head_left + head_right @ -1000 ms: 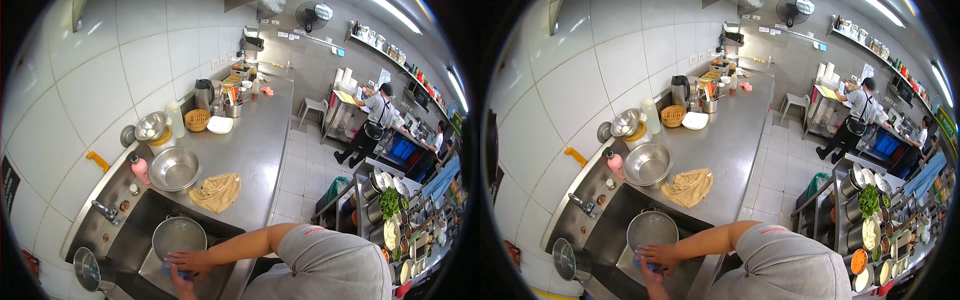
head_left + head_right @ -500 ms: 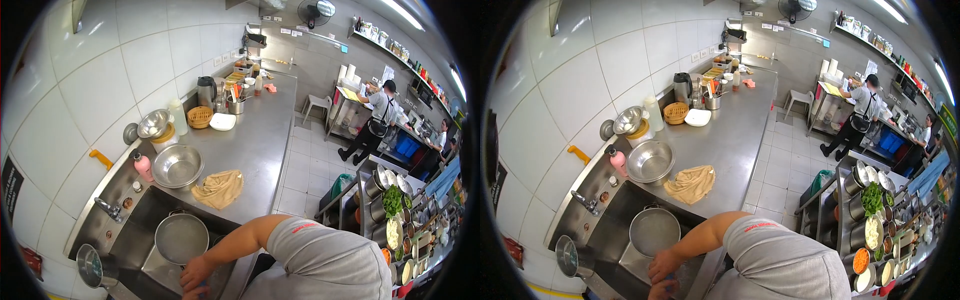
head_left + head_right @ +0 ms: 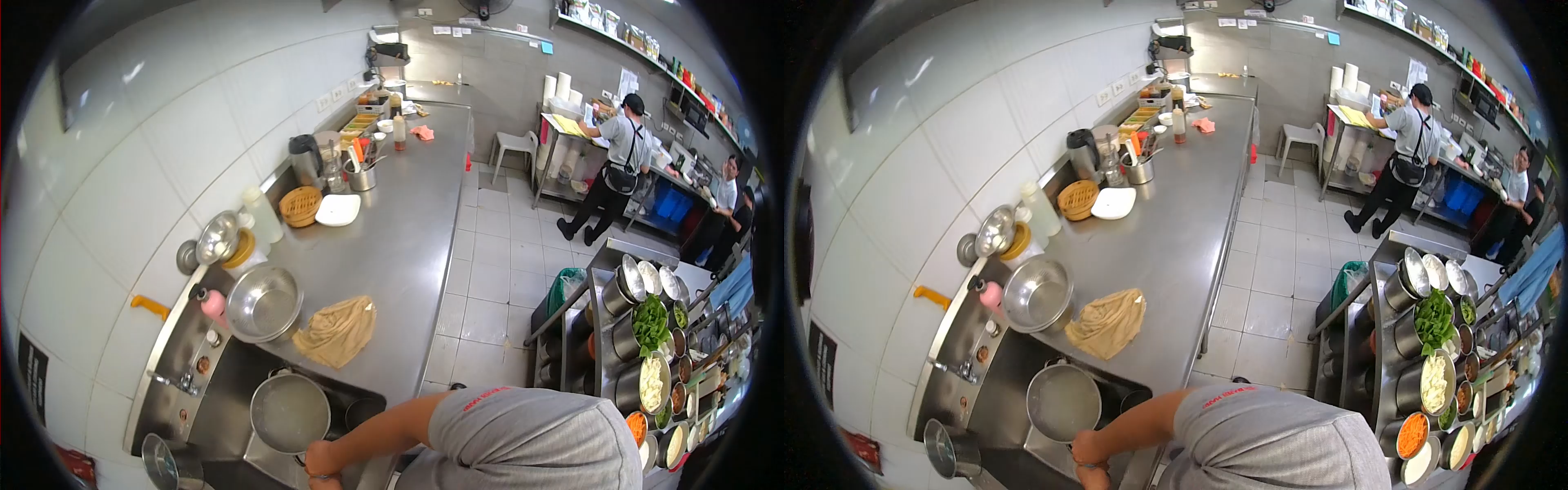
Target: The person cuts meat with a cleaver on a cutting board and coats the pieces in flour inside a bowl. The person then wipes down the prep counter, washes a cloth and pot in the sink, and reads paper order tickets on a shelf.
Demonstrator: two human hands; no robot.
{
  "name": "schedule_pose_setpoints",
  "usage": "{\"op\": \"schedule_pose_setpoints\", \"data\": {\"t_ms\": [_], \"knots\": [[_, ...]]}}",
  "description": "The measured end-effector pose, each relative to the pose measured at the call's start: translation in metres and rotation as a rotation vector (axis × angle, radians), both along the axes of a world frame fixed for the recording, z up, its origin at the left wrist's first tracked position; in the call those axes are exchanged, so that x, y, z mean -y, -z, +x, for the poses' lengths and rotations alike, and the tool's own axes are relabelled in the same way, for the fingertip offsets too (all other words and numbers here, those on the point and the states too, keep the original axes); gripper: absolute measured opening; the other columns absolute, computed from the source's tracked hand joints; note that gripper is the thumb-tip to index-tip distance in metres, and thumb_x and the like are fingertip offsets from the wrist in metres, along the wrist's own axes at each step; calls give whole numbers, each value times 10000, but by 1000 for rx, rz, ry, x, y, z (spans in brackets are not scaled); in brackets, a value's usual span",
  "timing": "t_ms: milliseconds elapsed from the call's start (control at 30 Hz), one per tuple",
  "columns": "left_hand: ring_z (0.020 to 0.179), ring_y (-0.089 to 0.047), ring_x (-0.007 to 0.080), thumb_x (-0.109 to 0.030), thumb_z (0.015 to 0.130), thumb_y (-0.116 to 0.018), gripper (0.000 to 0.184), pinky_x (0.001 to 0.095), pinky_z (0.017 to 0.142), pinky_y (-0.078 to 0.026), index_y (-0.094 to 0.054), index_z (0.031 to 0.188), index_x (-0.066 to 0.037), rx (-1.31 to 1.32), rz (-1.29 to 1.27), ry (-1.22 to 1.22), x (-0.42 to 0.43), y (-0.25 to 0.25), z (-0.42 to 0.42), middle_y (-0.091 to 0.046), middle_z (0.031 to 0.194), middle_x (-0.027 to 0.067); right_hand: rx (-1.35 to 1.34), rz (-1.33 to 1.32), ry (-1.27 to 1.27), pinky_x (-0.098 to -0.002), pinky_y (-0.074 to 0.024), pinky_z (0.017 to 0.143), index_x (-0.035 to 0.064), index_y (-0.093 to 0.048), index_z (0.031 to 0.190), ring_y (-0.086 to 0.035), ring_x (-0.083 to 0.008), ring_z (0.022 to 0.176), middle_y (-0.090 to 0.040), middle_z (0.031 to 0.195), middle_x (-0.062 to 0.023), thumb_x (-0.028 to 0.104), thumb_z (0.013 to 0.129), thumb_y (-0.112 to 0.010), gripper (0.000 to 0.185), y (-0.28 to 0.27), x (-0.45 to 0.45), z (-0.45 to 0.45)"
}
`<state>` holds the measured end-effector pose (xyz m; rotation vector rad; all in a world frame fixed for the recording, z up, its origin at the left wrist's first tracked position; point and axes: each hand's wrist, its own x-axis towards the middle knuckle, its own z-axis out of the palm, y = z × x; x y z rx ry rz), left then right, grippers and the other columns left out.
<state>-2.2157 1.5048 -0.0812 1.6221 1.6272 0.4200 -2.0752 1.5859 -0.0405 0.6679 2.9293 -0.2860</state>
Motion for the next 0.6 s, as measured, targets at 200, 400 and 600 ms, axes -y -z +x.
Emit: {"op": "schedule_pose_setpoints", "data": {"t_ms": [200,400,600], "knots": [[1169,-648,404,-282,935,-763,587,467,1034,-513,-605,1385,60,-63,338,44,-19,-137,168,-685,1308,271,-36,-106,352,-469,-624,799,104,-805,1063,-779,-317,1006,-805,1065,-126,204,833,-784,251,-73,-33,157],[1322,-566,433,-351,950,-764,723,491,1151,-421,-518,1492,58,-57,399,68,-61,-210,341,-598,1451,295,-701,-135,1033,-531,-589,882,58,-593,1297,-723,-416,1069,-746,1114,-205,311,835,-835,581,-139,-13,503],[1452,-423,477,-468,960,-719,860,517,1252,-272,-419,1579,48,-522,555,361,-56,-184,457,-473,1568,317,-452,47,1870,-505,-589,883,111,-576,1245,-730,-383,1065,-753,1113,-181,456,802,-871,634,-173,159,855]]}}
